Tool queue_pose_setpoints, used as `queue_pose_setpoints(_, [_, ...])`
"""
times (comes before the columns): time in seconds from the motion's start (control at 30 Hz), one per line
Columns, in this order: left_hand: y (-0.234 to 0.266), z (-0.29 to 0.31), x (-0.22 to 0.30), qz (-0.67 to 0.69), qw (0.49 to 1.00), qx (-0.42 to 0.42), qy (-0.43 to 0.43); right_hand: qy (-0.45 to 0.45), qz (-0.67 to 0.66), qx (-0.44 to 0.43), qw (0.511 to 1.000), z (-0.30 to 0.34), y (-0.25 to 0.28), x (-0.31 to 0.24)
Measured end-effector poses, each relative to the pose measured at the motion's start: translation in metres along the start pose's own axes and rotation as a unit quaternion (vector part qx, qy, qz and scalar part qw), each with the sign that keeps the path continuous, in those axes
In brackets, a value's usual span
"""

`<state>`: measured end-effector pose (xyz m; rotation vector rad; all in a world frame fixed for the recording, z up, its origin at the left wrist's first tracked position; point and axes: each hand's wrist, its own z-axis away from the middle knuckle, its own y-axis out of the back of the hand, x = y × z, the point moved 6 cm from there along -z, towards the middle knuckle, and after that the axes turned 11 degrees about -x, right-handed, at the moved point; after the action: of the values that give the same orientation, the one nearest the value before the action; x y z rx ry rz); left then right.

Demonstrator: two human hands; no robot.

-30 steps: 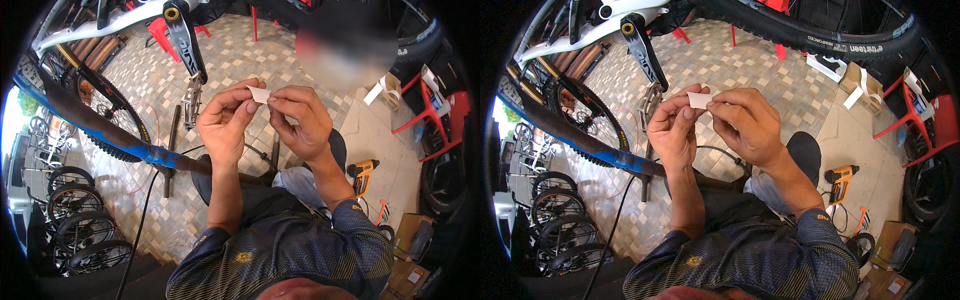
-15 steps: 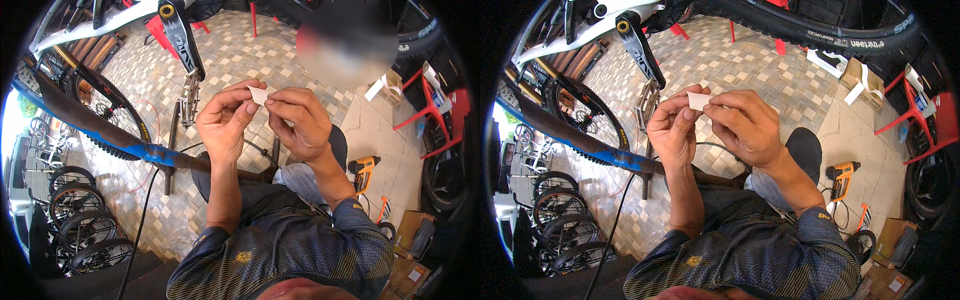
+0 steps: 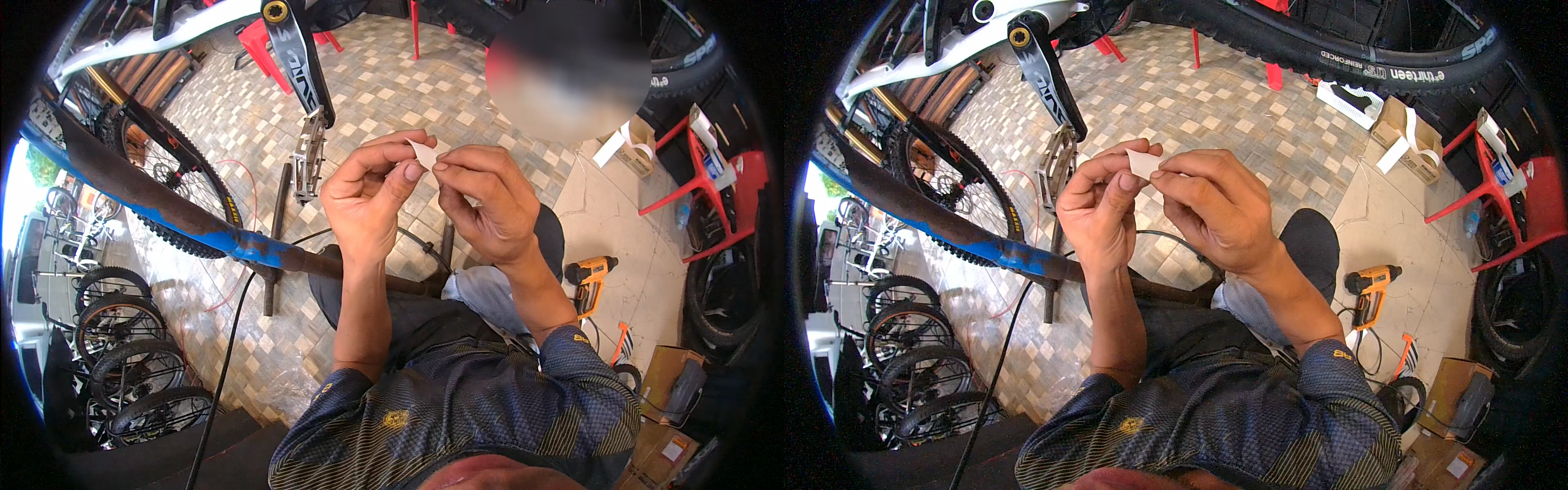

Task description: The person applies white tape to the bicycle crankset area, smoothing it with fingers and using scissors to trim the edges. The person repeatedly cuts and applies small pieces of tape around the crank arm and bottom bracket.

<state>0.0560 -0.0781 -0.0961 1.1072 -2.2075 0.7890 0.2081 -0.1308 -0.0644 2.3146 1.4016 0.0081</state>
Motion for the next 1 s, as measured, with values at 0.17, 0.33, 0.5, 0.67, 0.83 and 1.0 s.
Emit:
queue_pose_setpoints(0.17, [-0.001, 0.001, 0.001, -0.008, 1.0, 0.003, 0.009, -0.001, 0.009, 0.0, 1.0, 0.001, 0.0, 0.0])
queue_pose_setpoints(0.33, [-0.002, 0.0, 0.003, -0.017, 1.0, -0.005, 0.019, -0.008, 0.021, -0.004, 1.0, 0.003, -0.001, 0.003])
queue_pose_setpoints(0.5, [-0.006, -0.003, 0.005, -0.04, 0.999, -0.011, 0.021, -0.167, -0.154, -0.034, 0.973, 0.001, -0.001, 0.015])
queue_pose_setpoints(0.67, [-0.013, -0.003, 0.006, -0.112, 0.993, -0.024, 0.029, -0.236, -0.23, -0.034, 0.944, 0.002, -0.004, 0.026])
queue_pose_setpoints(0.83, [-0.013, -0.003, 0.004, -0.134, 0.991, -0.011, -0.02, -0.307, -0.311, -0.021, 0.899, 0.012, -0.01, 0.036])
queue_pose_setpoints(1.0, [-0.013, 0.004, -0.012, 0.047, 0.997, 0.068, 0.002, -0.333, -0.429, 0.046, 0.839, 0.018, -0.019, 0.046])
